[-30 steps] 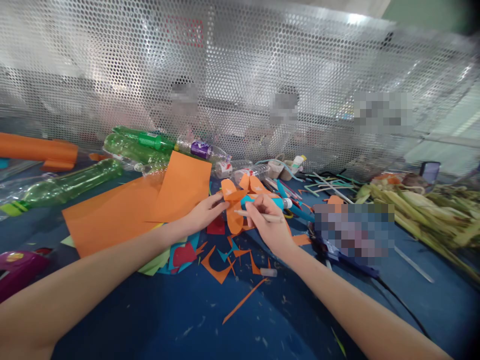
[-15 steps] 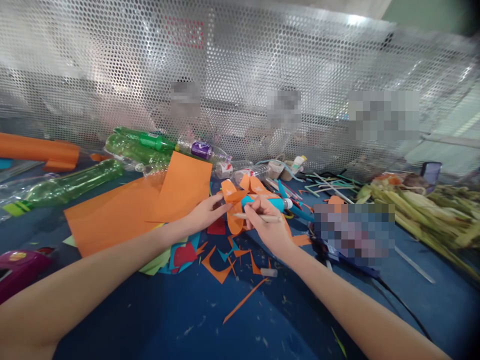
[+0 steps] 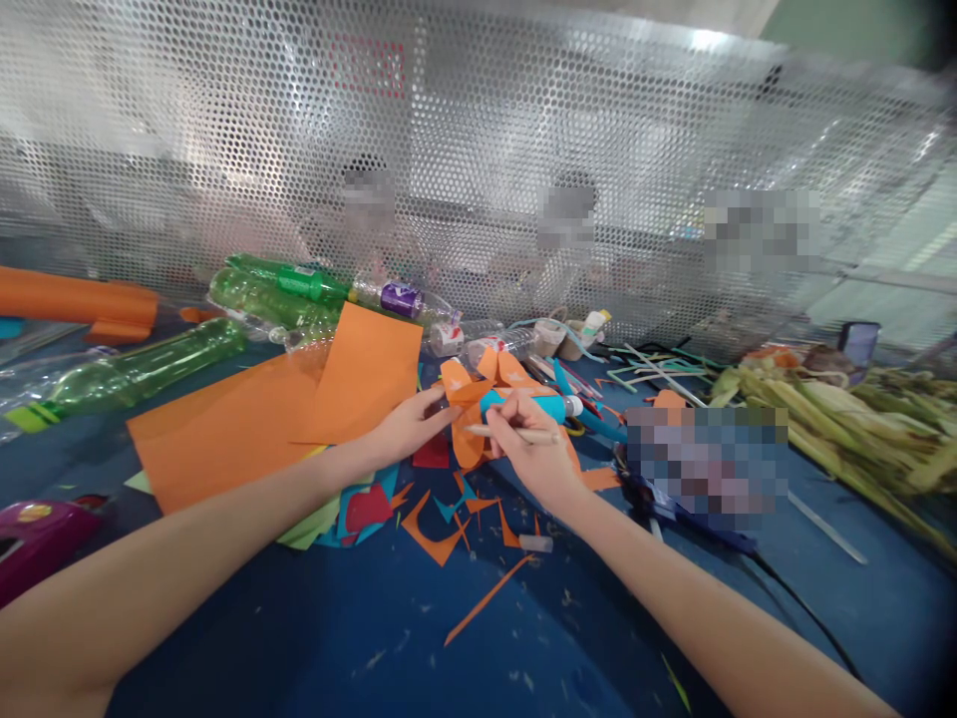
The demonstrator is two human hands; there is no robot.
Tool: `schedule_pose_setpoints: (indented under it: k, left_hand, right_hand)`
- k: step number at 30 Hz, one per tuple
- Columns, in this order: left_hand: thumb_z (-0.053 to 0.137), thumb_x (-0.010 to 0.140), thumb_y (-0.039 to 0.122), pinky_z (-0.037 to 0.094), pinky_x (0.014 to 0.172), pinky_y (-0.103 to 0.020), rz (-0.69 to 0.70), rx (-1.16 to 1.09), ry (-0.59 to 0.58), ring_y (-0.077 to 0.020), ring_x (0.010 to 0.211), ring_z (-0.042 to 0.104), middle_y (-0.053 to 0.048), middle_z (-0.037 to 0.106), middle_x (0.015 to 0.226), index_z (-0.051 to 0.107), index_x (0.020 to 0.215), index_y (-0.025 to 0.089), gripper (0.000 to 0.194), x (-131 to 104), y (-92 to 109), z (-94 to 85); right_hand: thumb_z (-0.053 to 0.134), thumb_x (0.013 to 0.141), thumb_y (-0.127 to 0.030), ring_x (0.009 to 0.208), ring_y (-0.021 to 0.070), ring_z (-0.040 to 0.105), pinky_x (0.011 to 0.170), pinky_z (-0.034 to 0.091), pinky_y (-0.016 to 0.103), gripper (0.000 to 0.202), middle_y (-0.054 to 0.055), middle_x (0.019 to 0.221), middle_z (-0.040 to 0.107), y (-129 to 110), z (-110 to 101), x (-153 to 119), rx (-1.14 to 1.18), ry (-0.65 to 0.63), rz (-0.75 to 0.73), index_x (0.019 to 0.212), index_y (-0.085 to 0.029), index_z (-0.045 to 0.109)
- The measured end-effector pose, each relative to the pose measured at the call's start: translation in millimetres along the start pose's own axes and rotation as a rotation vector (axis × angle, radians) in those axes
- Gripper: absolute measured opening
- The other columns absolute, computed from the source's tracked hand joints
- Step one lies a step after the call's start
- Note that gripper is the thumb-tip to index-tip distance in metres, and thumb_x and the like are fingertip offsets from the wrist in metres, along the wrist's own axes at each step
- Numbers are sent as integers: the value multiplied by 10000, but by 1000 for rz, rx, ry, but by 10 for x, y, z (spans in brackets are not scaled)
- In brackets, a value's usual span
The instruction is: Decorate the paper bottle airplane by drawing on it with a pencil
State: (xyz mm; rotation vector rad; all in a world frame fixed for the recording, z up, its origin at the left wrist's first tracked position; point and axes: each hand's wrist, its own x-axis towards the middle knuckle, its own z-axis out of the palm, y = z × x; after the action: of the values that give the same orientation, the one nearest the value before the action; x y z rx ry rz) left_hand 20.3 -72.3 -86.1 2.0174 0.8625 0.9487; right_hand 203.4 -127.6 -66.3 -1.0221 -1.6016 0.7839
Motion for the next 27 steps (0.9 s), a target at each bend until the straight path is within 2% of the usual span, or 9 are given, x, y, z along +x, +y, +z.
schedule_pose_setpoints:
  k: [7, 14, 20, 27]
  left_hand:
    - [447, 895, 434, 428, 941, -367, 13, 1, 7, -222, 1079, 557, -50, 577, 1242, 539, 1197, 223, 380, 7, 10, 3]
    - [446, 886, 455, 437, 924, -366, -17, 21, 8, -226, 1051, 567, -52, 609, 1176, 550, 1180, 224, 388, -1, 31, -2]
    - [443, 888, 461, 412, 957, -383, -21, 11, 5, -239, 1096, 545, -70, 590, 1212, 535, 1208, 210, 417, -5, 47, 0]
    - [446, 886, 461, 414, 961, -386, -23, -5, 5, -247, 1108, 543, -73, 585, 1219, 532, 1214, 206, 423, -21, 43, 6]
  right_hand:
    - [517, 857, -364, 459, 107, 491, 502, 409, 254, 273, -81, 496, 452, 1, 5, -4, 24, -13, 7, 683, -231, 355]
    - [524, 851, -343, 456, 116, 465, 511, 408, 261, 257, -78, 498, 446, -9, 13, 4, 58, 3, 16, 677, -244, 363]
    - [529, 853, -305, 399, 91, 382, 449, 340, 232, 295, -84, 441, 412, -45, 0, 9, 39, 85, 39, 634, -232, 345]
    - [504, 873, -283, 399, 90, 344, 432, 290, 226, 292, -86, 440, 397, -60, 8, -19, 41, 84, 39, 641, -231, 333]
